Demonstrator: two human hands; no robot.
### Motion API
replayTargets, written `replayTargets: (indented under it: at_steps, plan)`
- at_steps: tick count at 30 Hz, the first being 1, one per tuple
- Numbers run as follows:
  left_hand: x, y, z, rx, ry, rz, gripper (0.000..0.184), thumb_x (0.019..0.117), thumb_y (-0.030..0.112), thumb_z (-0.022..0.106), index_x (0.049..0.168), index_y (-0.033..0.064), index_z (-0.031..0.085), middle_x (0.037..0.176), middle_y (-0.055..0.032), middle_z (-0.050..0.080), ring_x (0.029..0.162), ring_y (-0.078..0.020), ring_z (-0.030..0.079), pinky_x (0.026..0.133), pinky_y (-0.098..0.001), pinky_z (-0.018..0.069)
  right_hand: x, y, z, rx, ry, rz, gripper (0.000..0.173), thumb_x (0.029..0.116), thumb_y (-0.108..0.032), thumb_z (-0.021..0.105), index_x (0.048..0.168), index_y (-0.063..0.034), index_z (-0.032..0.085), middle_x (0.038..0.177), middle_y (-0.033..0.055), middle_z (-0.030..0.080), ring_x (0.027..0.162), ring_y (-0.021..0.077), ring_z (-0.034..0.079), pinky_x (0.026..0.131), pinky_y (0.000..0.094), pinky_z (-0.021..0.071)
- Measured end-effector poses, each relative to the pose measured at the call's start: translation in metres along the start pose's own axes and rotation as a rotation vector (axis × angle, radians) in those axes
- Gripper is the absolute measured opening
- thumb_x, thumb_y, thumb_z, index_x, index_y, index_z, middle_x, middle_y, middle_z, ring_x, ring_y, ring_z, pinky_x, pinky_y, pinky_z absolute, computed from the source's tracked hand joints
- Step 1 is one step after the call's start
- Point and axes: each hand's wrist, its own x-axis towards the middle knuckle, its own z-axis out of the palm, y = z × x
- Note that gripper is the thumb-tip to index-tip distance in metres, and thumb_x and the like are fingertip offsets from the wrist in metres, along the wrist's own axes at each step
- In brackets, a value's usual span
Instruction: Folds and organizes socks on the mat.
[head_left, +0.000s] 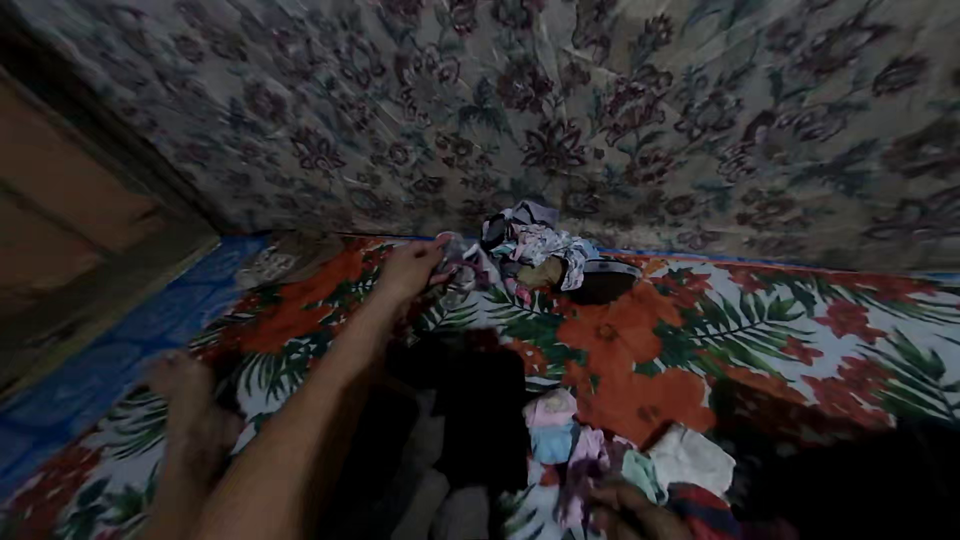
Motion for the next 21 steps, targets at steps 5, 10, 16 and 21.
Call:
replayTargets:
  at_steps: [5, 10, 16, 21]
  plan:
    - [-0.164, 0.078, -0.017, -0.138, -0.227, 0.176, 0.016, 0.1050, 0.011, 0.055, 0.113, 0.0025, 0.066, 0.100, -0.0068, 0.069, 0.084, -0.0133, 0.070, 0.076, -0.0312, 0.0628, -0.019, -0.040, 0.012, 0.041, 0.476, -0.313, 0.094, 0.0827, -0.042, 0.080, 0.154, -0.0011, 0.035, 0.145, 0.0187, 0.052, 0.118, 0.0201, 0.063, 0.090, 0.0358, 0.0589]
    - [-0.260, 0.054, 0.007, -0.201, -0.453, 0.209, 0.015, 0.1015, 0.007, 0.057, 0.109, 0.0022, 0.069, 0.086, -0.0012, 0.071, 0.073, -0.0052, 0.067, 0.067, -0.0237, 0.0577, -0.072, -0.072, 0.010, 0.129, 0.654, -0.519, 0.108, 0.0793, -0.044, 0.084, 0.161, -0.0163, 0.019, 0.152, 0.0079, 0.048, 0.108, 0.0156, 0.068, 0.079, 0.0327, 0.0619]
    - [-0.262, -0.002, 0.085, -0.255, -0.631, 0.070, 0.032, 0.1074, 0.015, 0.052, 0.135, -0.0009, 0.055, 0.126, -0.0159, 0.063, 0.107, -0.0234, 0.067, 0.093, -0.0425, 0.0586, -0.105, -0.028, -0.015, -0.037, 0.707, -0.338, 0.028, 0.1024, -0.019, 0.054, 0.118, -0.0021, 0.070, 0.100, 0.0049, 0.073, 0.085, 0.0099, 0.070, 0.076, 0.0295, 0.0606]
    - [-0.265, 0.001, 0.098, 0.349, -0.632, 0.357, 0.027, 0.1064, 0.021, 0.054, 0.123, 0.0030, 0.067, 0.122, -0.0192, 0.067, 0.113, -0.0307, 0.065, 0.100, -0.0509, 0.0508, -0.113, -0.011, -0.010, -0.287, 0.508, -0.049, 0.039, 0.1038, -0.035, 0.055, 0.124, -0.0045, 0.067, 0.102, 0.0121, 0.073, 0.085, 0.0228, 0.072, 0.079, 0.0473, 0.0596]
